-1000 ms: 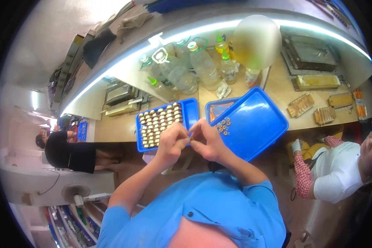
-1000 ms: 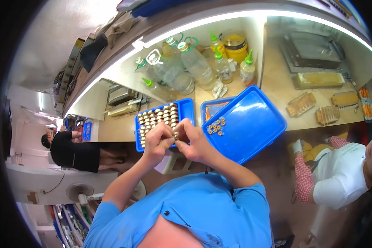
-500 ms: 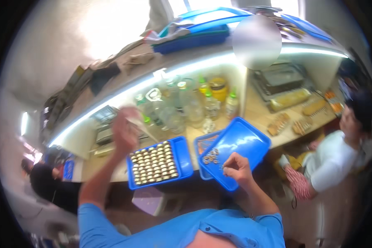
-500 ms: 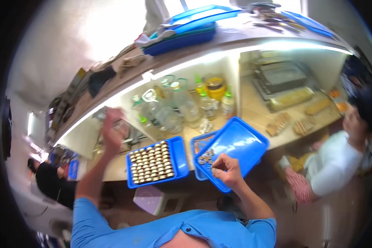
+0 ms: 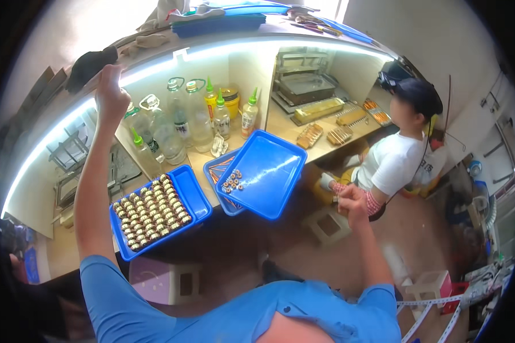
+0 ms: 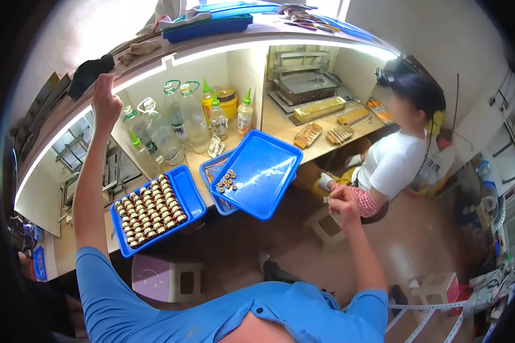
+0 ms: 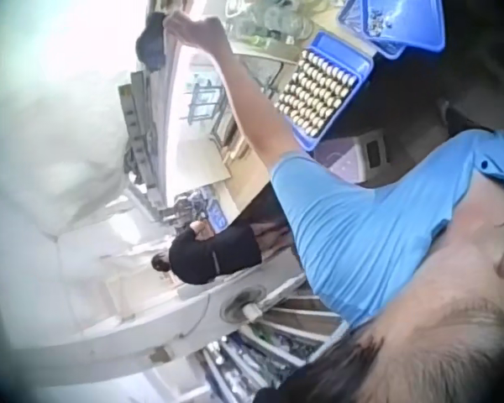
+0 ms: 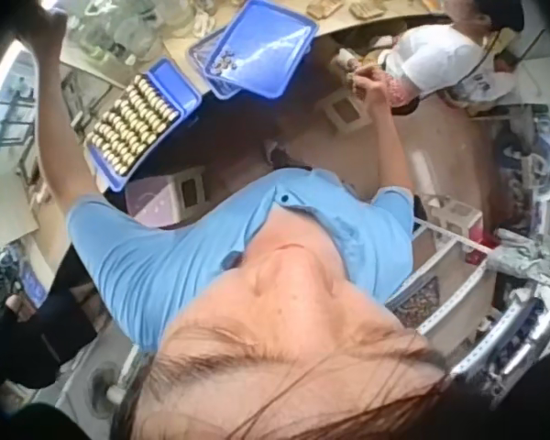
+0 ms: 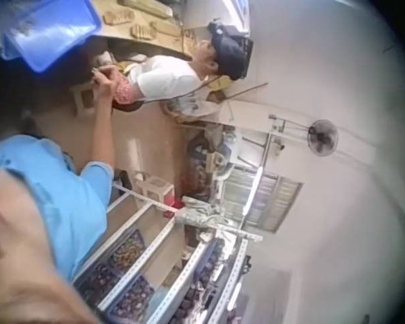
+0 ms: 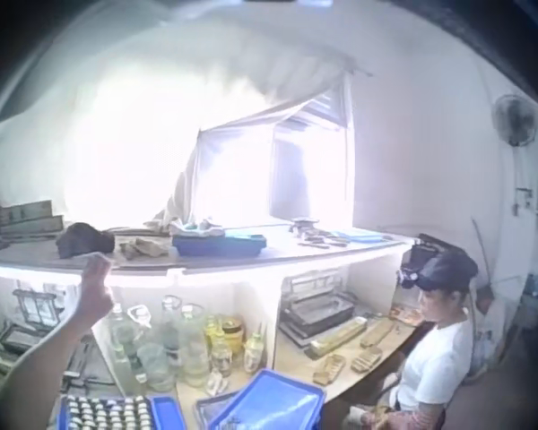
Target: Assembling small metal components on a workbench and moving them to a storage rack.
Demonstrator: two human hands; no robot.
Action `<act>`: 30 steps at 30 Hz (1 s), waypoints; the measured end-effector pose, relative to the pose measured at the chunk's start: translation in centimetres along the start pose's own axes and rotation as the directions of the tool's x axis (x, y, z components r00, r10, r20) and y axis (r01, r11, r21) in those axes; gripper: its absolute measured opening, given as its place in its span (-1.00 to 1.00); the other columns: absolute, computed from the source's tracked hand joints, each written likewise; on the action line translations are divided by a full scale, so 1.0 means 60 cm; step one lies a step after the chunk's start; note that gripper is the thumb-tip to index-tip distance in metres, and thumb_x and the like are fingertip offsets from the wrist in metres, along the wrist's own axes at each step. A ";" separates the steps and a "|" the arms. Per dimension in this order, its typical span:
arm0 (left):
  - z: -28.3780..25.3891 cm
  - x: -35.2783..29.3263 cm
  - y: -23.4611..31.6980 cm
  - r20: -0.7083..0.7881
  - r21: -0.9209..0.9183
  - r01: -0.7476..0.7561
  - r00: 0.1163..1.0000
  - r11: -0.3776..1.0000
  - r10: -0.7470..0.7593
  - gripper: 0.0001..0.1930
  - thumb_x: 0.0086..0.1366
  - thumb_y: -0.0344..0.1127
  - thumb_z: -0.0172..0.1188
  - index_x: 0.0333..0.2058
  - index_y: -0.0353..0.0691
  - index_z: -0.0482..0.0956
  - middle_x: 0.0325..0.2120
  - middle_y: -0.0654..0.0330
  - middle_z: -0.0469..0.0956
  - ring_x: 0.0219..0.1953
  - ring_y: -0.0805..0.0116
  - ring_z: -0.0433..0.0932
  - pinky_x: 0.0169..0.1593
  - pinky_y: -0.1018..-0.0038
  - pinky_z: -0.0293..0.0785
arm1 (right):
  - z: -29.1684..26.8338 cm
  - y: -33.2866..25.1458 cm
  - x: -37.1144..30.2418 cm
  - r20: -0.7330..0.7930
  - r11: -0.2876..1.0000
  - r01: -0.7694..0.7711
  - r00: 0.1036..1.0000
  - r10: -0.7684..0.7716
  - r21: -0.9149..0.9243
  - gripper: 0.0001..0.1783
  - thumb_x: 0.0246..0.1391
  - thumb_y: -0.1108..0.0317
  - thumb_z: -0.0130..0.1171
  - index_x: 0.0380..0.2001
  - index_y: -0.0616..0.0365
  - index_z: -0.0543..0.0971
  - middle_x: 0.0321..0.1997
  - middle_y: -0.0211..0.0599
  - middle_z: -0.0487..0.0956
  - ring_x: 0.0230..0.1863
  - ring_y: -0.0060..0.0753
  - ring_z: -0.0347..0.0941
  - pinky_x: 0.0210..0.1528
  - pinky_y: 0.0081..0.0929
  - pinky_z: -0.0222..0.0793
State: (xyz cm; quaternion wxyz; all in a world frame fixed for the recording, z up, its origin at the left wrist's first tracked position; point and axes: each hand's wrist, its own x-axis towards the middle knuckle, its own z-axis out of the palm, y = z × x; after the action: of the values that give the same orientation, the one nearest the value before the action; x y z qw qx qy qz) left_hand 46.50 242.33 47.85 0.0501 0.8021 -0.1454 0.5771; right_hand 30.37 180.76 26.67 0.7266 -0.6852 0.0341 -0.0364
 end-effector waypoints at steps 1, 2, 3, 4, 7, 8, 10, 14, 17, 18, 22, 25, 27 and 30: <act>0.001 -0.002 -0.002 -0.002 0.025 0.016 1.000 1.000 -0.016 -0.54 -0.12 -0.72 -0.05 -0.17 -0.28 0.48 -0.24 0.04 0.46 -0.07 -0.05 0.45 0.00 0.18 0.42 | -0.002 0.002 0.012 -0.013 0.999 -0.001 1.000 0.002 0.035 -0.87 -0.10 0.58 0.16 -0.46 0.15 0.46 -0.52 -0.37 0.48 -0.54 -0.56 0.43 -0.48 -0.61 0.38; 0.003 -0.001 -0.002 -0.005 0.053 0.029 1.000 0.998 -0.029 -0.54 -0.12 -0.72 -0.05 -0.17 -0.28 0.47 -0.23 0.04 0.45 -0.07 -0.05 0.45 0.00 0.18 0.42 | -0.001 0.007 0.020 -0.053 0.998 0.006 0.999 -0.002 0.069 -0.86 -0.10 0.60 0.16 -0.46 0.14 0.45 -0.50 -0.37 0.49 -0.52 -0.55 0.45 -0.46 -0.61 0.40; 0.008 -0.002 -0.001 -0.006 0.056 0.022 1.000 0.998 -0.022 -0.54 -0.12 -0.72 -0.05 -0.17 -0.28 0.47 -0.23 0.04 0.45 -0.07 -0.05 0.45 0.00 0.18 0.42 | -0.003 0.012 0.023 -0.053 0.997 0.008 0.999 -0.004 0.077 -0.86 -0.10 0.60 0.16 -0.46 0.14 0.45 -0.50 -0.37 0.49 -0.52 -0.55 0.45 -0.46 -0.61 0.40; 0.013 -0.004 0.006 -0.006 0.068 0.010 1.000 0.998 -0.010 -0.55 -0.12 -0.72 -0.05 -0.18 -0.29 0.46 -0.23 0.02 0.45 -0.07 -0.06 0.44 0.00 0.19 0.42 | -0.010 0.017 0.031 -0.072 0.995 0.002 0.997 0.005 0.101 -0.86 -0.10 0.60 0.16 -0.46 0.14 0.45 -0.49 -0.37 0.49 -0.51 -0.55 0.45 -0.45 -0.61 0.40; 0.025 -0.006 0.013 0.014 0.069 -0.033 0.999 0.997 0.032 -0.51 -0.16 -0.71 -0.03 -0.14 -0.31 0.45 -0.20 -0.03 0.44 -0.02 -0.10 0.41 0.06 0.17 0.38 | -0.018 0.042 0.088 -0.099 0.991 0.013 0.995 0.000 0.131 -0.86 -0.12 0.61 0.13 -0.46 0.14 0.45 -0.47 -0.35 0.48 -0.50 -0.54 0.43 -0.45 -0.59 0.38; 0.029 -0.010 0.013 0.020 0.137 -0.057 0.998 0.989 0.054 -0.48 -0.17 -0.69 -0.01 -0.11 -0.32 0.44 -0.17 -0.05 0.43 0.00 -0.12 0.39 0.11 0.13 0.34 | -0.023 0.049 0.107 -0.115 0.992 0.026 0.993 -0.012 0.124 -0.86 -0.15 0.60 0.11 -0.45 0.15 0.46 -0.45 -0.34 0.48 -0.50 -0.53 0.40 -0.46 -0.57 0.36; 0.034 -0.021 -0.014 0.043 0.236 -0.120 0.993 0.964 0.113 -0.38 -0.21 -0.64 0.05 -0.02 -0.33 0.41 -0.07 -0.10 0.41 0.06 -0.15 0.34 0.22 0.05 0.21 | -0.030 0.058 0.173 -0.067 0.990 0.021 0.998 -0.012 0.141 -0.86 -0.15 0.59 0.12 -0.45 0.15 0.46 -0.48 -0.34 0.48 -0.51 -0.52 0.43 -0.45 -0.57 0.39; 0.036 -0.045 -0.043 0.105 0.350 -0.136 0.989 0.927 0.106 -0.25 -0.13 -0.65 0.05 0.19 -0.31 0.30 0.08 -0.13 0.37 0.20 -0.14 0.29 0.32 0.05 0.13 | -0.023 0.056 0.337 -0.097 0.988 0.019 0.995 -0.004 0.151 -0.82 -0.22 0.58 0.15 -0.43 0.21 0.49 -0.51 -0.32 0.49 -0.56 -0.49 0.44 -0.45 -0.57 0.41; 0.053 -0.056 -0.071 0.137 0.449 -0.172 0.983 0.877 0.123 -0.17 -0.13 -0.65 0.05 0.26 -0.37 0.21 0.19 -0.09 0.33 0.27 -0.08 0.25 0.36 0.10 0.06 | -0.049 0.076 0.505 -0.144 0.990 0.121 0.983 -0.110 0.071 -0.85 -0.18 0.56 0.15 -0.43 0.21 0.51 -0.50 -0.35 0.50 -0.54 -0.49 0.44 -0.44 -0.55 0.42; 0.061 -0.057 -0.056 0.143 0.423 -0.141 0.986 0.895 0.087 -0.13 -0.15 -0.66 0.07 0.28 -0.37 0.18 0.21 -0.10 0.30 0.28 -0.09 0.22 0.37 0.10 0.03 | -0.064 0.076 0.554 -0.131 0.993 0.094 0.988 -0.085 0.068 -0.85 -0.18 0.56 0.15 -0.43 0.21 0.52 -0.49 -0.35 0.50 -0.54 -0.49 0.44 -0.43 -0.54 0.42; 0.031 -0.085 -0.101 0.243 0.495 -0.069 0.968 0.866 -0.062 -0.10 -0.11 -0.68 0.07 0.33 -0.35 0.08 0.24 -0.11 0.22 0.31 -0.10 0.15 0.39 0.07 -0.03 | -0.079 0.088 0.740 -0.128 0.999 -0.003 0.992 0.009 0.046 -0.88 -0.10 0.55 0.09 -0.41 0.18 0.53 -0.53 -0.38 0.50 -0.55 -0.51 0.42 -0.44 -0.52 0.42; -0.021 -0.110 -0.141 0.294 0.569 -0.014 0.937 0.822 -0.187 -0.11 -0.08 -0.66 0.09 0.33 -0.34 0.08 0.24 -0.10 0.20 0.32 -0.11 0.11 0.40 0.08 -0.05 | -0.104 0.100 0.853 -0.093 0.998 -0.059 0.994 0.060 0.021 -0.88 -0.09 0.56 0.08 -0.42 0.17 0.52 -0.54 -0.39 0.51 -0.56 -0.50 0.43 -0.47 -0.51 0.42; -0.035 -0.118 -0.149 0.330 0.599 0.050 0.894 0.799 -0.303 -0.12 -0.06 -0.65 0.10 0.33 -0.34 0.08 0.25 -0.10 0.20 0.32 -0.13 0.10 0.40 0.08 -0.05 | -0.102 0.110 0.902 -0.089 0.995 -0.096 0.992 0.094 -0.013 -0.88 -0.10 0.56 0.08 -0.42 0.17 0.51 -0.54 -0.39 0.52 -0.56 -0.49 0.44 -0.50 -0.51 0.41; -0.026 -0.109 -0.139 0.344 0.626 0.002 0.897 0.780 -0.278 -0.14 -0.05 -0.64 0.12 0.32 -0.34 0.13 0.27 -0.06 0.19 0.33 -0.11 0.09 0.40 0.10 -0.05 | -0.098 0.121 0.959 -0.014 0.965 -0.117 0.993 0.117 -0.237 -0.85 -0.10 0.54 0.09 -0.38 0.20 0.52 -0.53 -0.36 0.51 -0.56 -0.45 0.45 -0.47 -0.53 0.43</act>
State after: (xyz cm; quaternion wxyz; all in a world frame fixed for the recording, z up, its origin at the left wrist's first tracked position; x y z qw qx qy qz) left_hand 45.59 251.82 42.93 -0.1999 0.8877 0.1032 0.4017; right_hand 87.10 169.61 19.07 0.6404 -0.7639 0.0785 0.0108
